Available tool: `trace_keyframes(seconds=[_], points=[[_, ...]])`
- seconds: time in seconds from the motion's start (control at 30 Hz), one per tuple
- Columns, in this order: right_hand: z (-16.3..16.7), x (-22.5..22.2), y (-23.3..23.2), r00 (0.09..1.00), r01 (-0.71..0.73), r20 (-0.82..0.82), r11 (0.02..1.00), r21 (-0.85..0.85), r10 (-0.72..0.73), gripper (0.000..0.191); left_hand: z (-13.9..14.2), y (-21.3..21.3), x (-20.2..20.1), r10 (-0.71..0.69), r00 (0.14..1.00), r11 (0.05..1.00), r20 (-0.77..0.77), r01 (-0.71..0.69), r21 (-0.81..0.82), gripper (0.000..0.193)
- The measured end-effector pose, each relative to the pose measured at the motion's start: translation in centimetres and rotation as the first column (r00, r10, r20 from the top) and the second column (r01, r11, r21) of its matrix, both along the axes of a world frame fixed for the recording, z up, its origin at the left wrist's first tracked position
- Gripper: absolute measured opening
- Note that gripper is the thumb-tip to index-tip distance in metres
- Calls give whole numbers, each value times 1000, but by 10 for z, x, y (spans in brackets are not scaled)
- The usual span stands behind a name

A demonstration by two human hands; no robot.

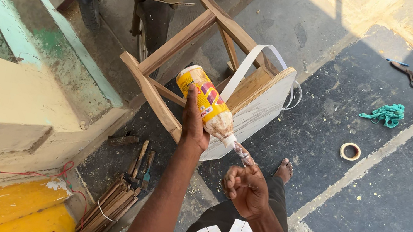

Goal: The person attaches white edge banding tape along the edge of a wooden chair frame, pressing and aligning the tape by hand. They then apply glue from a plastic bottle along the taped edge and press the tape down onto the frame.

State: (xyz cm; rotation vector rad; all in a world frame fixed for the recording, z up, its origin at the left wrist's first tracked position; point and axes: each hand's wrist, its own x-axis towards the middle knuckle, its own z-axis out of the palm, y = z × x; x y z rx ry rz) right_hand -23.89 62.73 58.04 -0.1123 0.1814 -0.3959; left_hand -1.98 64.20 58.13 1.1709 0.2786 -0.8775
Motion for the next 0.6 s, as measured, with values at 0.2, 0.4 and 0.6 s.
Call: trace_keyframes(seconds=[0.2, 0.4, 0.6], points=[[-58, 22, -48, 936, -178, -327, 976, -126, 129, 78, 3, 7, 37, -78, 990, 985, -117, 58, -162, 94], [-114, 71, -55, 805, -559, -594, 340, -757, 1, 38, 14, 18, 41, -124, 988, 976, -96, 104, -193, 89], [-91, 58, -40, 752, -654, -342, -701, -285, -563, 73, 21, 15, 39, -94, 992, 981, -80, 79, -179, 90]])
